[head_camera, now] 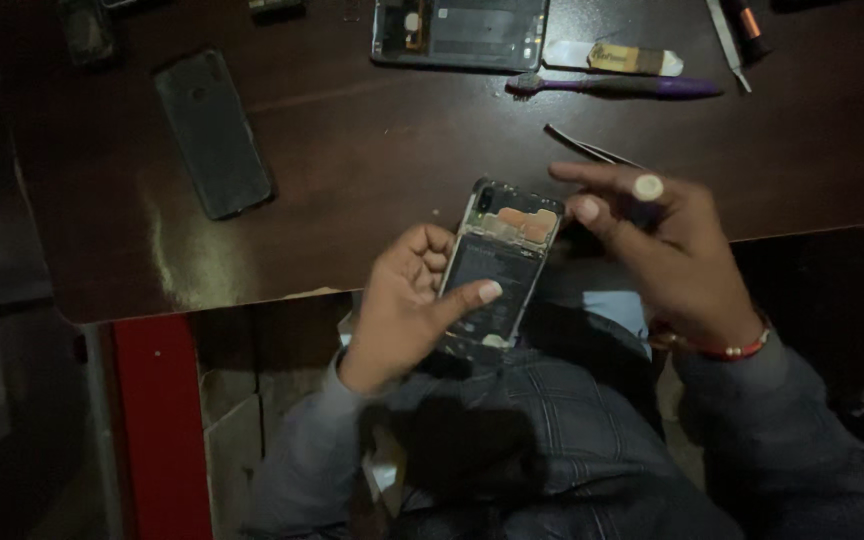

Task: The person works on a disassembled smartphone at a wooden workbench, holding the phone steady while prying at its edge with a thin blade-like tool and applying liquid from a small bottle onto the phone frame. Other phones, tweezers, screwdrivers, and a toothbrush lie on the bench around the work area.

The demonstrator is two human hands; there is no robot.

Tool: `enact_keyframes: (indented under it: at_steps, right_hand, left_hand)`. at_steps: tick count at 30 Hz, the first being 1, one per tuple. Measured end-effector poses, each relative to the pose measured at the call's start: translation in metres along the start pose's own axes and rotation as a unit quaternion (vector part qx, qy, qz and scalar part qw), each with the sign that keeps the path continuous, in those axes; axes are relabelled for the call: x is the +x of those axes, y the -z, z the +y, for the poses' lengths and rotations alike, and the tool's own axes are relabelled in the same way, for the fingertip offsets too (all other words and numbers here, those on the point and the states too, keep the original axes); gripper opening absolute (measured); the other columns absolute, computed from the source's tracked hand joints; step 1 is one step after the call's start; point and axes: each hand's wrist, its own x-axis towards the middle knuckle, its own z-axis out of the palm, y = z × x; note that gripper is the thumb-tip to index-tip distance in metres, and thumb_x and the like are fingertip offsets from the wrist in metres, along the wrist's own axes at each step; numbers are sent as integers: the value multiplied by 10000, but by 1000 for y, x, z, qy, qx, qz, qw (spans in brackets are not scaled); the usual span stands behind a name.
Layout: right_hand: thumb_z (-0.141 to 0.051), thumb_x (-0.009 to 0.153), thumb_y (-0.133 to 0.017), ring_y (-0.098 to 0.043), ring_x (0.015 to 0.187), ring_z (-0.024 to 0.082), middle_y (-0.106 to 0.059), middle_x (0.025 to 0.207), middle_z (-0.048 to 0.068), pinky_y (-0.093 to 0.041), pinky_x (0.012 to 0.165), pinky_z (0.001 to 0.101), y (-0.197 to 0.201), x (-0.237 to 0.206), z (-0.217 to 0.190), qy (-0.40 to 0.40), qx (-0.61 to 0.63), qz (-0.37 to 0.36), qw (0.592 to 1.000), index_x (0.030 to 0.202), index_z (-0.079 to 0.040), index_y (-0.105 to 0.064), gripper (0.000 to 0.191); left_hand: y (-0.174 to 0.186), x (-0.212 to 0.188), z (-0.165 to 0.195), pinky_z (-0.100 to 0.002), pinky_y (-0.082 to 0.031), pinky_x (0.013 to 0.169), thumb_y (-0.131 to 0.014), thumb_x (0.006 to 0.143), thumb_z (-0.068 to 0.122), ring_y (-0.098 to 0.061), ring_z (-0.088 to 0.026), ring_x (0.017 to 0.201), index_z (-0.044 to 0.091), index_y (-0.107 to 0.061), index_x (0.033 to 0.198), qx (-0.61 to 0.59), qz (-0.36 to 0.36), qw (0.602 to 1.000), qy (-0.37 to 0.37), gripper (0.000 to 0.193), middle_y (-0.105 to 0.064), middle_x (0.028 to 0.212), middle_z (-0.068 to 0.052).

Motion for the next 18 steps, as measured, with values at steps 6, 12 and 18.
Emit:
enact_keyframes:
  at_steps: [6, 12, 18]
  right_hand:
    - [-70, 1016, -688, -681, 911, 117, -753, 1007, 90, -561, 796, 273, -3, 15, 0, -8, -20, -18, 1000, 1241, 13, -737, 245]
    - [-14, 998, -678, -704, 832, 106, -741, 892, 71, -566, 768, 252, -7, 10, 3, -32, -20, 34, 999, 1159, 35, -675, 169]
    - [-1, 997, -643, -741, 845, 104, -746, 919, 78, -613, 741, 254, -6, 9, 8, -37, 16, 28, 999, 1148, 17, -635, 152]
  left_hand:
    - [10, 9, 19, -273, -617, 861, -807, 899, 84, -741, -128, 988, -15, -574, 1203, 55, -4, 998, -4, 396, -763, 1077, -138]
    - [5, 7, 51, -370, -605, 959, -971, 703, 305, -742, -251, 1126, -7, -569, 1338, 344, -21, 932, -115, 814, -732, 1187, -142]
    - [-7, 6, 55, -455, -564, 925, -966, 629, 298, -650, -328, 1114, -28, -549, 1362, 503, 0, 854, -137, 905, -512, 1241, -200]
